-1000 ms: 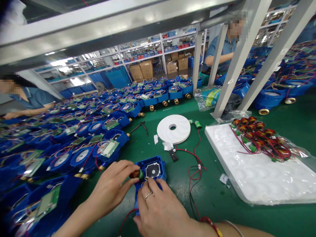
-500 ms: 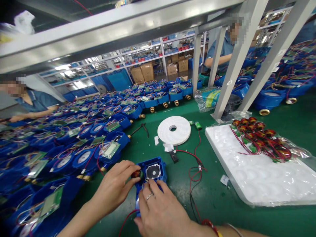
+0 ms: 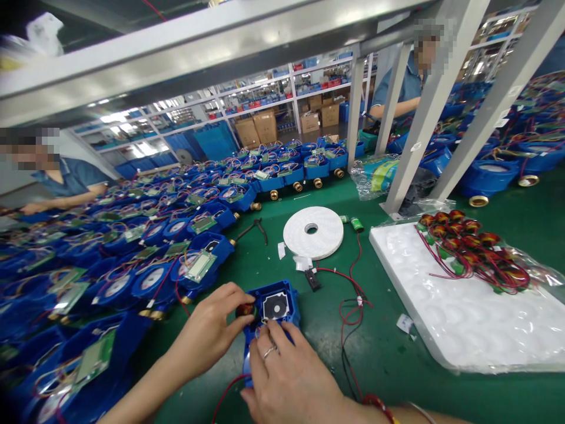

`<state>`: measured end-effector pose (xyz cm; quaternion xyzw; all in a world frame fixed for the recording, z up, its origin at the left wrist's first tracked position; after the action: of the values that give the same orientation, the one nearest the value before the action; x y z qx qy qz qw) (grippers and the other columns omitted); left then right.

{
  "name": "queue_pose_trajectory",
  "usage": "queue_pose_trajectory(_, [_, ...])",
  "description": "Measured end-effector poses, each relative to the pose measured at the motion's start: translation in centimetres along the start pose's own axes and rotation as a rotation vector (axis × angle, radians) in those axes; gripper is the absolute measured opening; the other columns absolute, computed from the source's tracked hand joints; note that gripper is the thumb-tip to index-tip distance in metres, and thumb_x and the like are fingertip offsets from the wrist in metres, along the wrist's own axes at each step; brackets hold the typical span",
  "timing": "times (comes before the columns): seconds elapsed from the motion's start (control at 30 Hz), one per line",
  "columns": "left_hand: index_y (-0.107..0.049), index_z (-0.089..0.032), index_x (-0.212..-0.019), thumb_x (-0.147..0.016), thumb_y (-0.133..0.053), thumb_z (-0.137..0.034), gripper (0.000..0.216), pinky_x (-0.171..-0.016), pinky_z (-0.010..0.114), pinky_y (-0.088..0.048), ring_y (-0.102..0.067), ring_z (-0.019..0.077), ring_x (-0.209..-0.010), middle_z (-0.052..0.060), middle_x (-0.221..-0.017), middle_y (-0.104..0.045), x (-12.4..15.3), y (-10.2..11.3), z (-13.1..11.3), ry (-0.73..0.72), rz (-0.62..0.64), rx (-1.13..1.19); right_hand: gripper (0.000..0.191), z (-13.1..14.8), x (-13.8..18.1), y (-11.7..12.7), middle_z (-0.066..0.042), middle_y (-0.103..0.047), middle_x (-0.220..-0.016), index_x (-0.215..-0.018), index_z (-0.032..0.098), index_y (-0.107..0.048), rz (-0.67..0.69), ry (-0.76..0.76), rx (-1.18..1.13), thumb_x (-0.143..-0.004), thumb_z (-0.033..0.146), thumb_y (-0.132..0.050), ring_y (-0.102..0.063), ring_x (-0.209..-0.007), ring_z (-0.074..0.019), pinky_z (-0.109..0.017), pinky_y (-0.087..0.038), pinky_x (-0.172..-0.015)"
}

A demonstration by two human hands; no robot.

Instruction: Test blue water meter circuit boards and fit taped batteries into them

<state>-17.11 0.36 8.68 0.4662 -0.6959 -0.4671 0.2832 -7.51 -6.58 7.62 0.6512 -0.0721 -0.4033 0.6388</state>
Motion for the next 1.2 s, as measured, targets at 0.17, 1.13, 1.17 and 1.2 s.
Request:
queue_pose_trajectory(0.17, [-0.062,-0.022,-0.093,-0.082,-0.060,-0.018,0.012,-0.072,0.031,-0.042,-0.054,0.0168,-0.081,0.001,-0.087,-0.055,-0.4,-0.2,0.6,0.082,-0.023,0.148,0.042,-0.2,0.0,0.1,-0.012,-0.065,-0.109,-0.110,0.010,-0.062,-0.001,-0.008,-0.003,-0.087,0.043,-0.052,-0.057,-0.102,-0.0278,-0.037,-0.045,-0.088])
queue_pose_trajectory(1.13, [-0.057,-0.017,-0.103,-0.073,-0.066,-0.052,0.048,-0.072,0.032,-0.046,-0.059,0.0199,-0.088,0.006,-0.094,-0.063,-0.6,-4.9,5.5,0.557,0.621,0.905,0.042,0.1,0.4,0.2,-0.013,-0.066,-0.105,-0.108,0.009,-0.062,-0.138,-0.005,0.027,-0.087,0.043,-0.050,-0.059,-0.098,-0.0281,-0.037,-0.049,-0.081])
queue_pose_trajectory(1.17, [-0.058,-0.016,-0.102,-0.072,-0.066,-0.051,0.046,-0.074,0.032,-0.046,-0.059,0.0193,-0.087,0.006,-0.093,-0.063,-0.5,-5.4,5.4,0.560,0.630,0.960,0.042,0.0,0.4,0.1,-0.014,-0.066,-0.105,-0.109,0.009,-0.062,-0.144,-0.005,0.030,-0.087,0.043,-0.049,-0.059,-0.098,-0.0283,-0.037,-0.048,-0.081])
queue_pose_trajectory(1.2, [-0.058,-0.016,-0.100,-0.073,-0.066,-0.051,0.045,-0.075,0.032,-0.046,-0.060,0.0183,-0.085,0.006,-0.092,-0.063,-0.5,-5.8,5.4,0.563,0.627,1.010,0.043,0.0,0.4,0.0,-0.014,-0.066,-0.105,-0.109,0.009,-0.062,-0.148,-0.005,0.031,-0.087,0.044,-0.049,-0.059,-0.098,-0.0285,-0.038,-0.048,-0.081])
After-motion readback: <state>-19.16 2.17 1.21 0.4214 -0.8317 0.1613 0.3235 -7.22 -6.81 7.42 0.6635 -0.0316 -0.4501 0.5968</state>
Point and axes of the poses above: each hand's wrist, its own x-axis away from the middle knuckle, its own y-axis out of the back of the hand, z = x × y, the point moved 8 cm from there along -x, towards the middle knuckle
